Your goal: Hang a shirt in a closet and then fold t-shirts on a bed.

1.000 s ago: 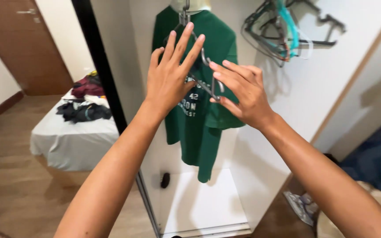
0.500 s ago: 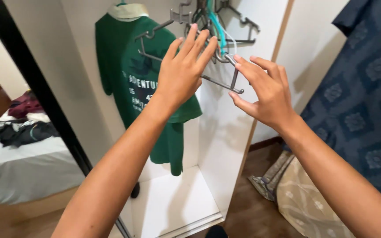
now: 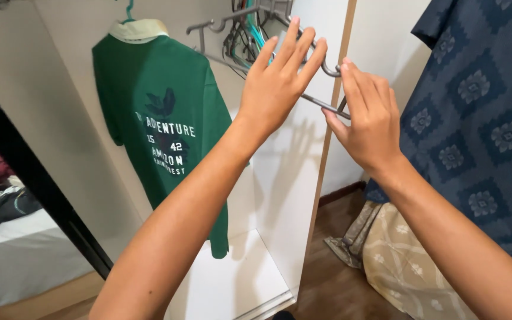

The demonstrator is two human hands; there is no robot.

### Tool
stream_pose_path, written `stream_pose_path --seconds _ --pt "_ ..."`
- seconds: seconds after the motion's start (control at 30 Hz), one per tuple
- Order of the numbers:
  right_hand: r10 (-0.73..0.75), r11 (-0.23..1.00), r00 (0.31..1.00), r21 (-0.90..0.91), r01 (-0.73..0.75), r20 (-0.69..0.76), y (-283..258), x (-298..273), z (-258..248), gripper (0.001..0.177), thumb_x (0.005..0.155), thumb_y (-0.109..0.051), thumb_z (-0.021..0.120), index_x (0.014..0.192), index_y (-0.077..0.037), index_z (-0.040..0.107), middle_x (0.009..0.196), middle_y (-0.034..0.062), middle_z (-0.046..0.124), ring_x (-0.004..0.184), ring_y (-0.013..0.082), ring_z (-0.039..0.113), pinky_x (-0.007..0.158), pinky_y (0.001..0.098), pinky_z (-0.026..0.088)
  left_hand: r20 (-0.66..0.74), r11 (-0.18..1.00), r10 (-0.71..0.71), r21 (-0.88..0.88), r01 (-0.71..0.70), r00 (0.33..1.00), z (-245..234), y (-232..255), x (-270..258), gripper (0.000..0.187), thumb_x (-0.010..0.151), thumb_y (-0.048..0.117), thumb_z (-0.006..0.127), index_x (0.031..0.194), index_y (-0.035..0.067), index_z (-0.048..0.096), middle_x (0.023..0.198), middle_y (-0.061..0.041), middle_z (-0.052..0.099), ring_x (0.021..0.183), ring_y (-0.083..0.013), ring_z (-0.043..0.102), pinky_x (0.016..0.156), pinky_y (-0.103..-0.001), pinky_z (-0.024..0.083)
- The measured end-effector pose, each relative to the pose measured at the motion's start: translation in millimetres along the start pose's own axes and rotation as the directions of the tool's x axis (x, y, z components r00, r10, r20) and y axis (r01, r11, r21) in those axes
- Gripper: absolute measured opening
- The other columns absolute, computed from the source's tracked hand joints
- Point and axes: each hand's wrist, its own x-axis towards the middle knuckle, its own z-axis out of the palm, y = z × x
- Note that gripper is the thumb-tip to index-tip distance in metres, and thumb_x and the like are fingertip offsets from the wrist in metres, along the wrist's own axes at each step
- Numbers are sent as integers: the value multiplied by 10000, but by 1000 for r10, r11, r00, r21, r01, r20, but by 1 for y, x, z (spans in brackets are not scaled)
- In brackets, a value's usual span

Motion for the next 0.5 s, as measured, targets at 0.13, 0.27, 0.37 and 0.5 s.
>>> stream_pose_path --seconds 0.13,0.27,0.37,0.5 --pt "4 1000 1000 10 -3 -19 2 0 -5 821 776 -65 912 1489 45 521 1446 172 612 1219 341 596 979 421 485 -22 1000 1 -6 -2 1000 8 6 6 455 1028 76 636 1472 109 539 1509 -84 540 1495 -273 433 1176 -411 384" --pt "0 1000 1000 -12 0 -4 5 -3 -5 815 777 -72 917 1483 48 527 1425 176 622 1207 341 599 974 423 478 20 999 -16 -37 16 1000 14 10 2 550 993 34 629 1522 129 509 1581 -68 492 1521 -258 411 1194 -403 352" --pt "-9 1000 1000 -2 9 0 3 -1 0 821 765 -76 915 1480 44 529 1409 165 628 1209 335 601 982 423 480 64 999 -34 -26 36 997 15 8 -5 655 959 -6 619 1577 146 463 1640 -57 434 1539 -245 389 1207 -399 337" --pt "19 996 1000 84 -20 12 3 5 18 828 712 -83 917 1446 45 554 1365 145 652 1175 313 611 901 419 464 113 997 -80 0 81 990 19 -1 -14 796 909 -24 632 1636 199 397 1673 -49 369 1537 -252 381 1192 -411 344"
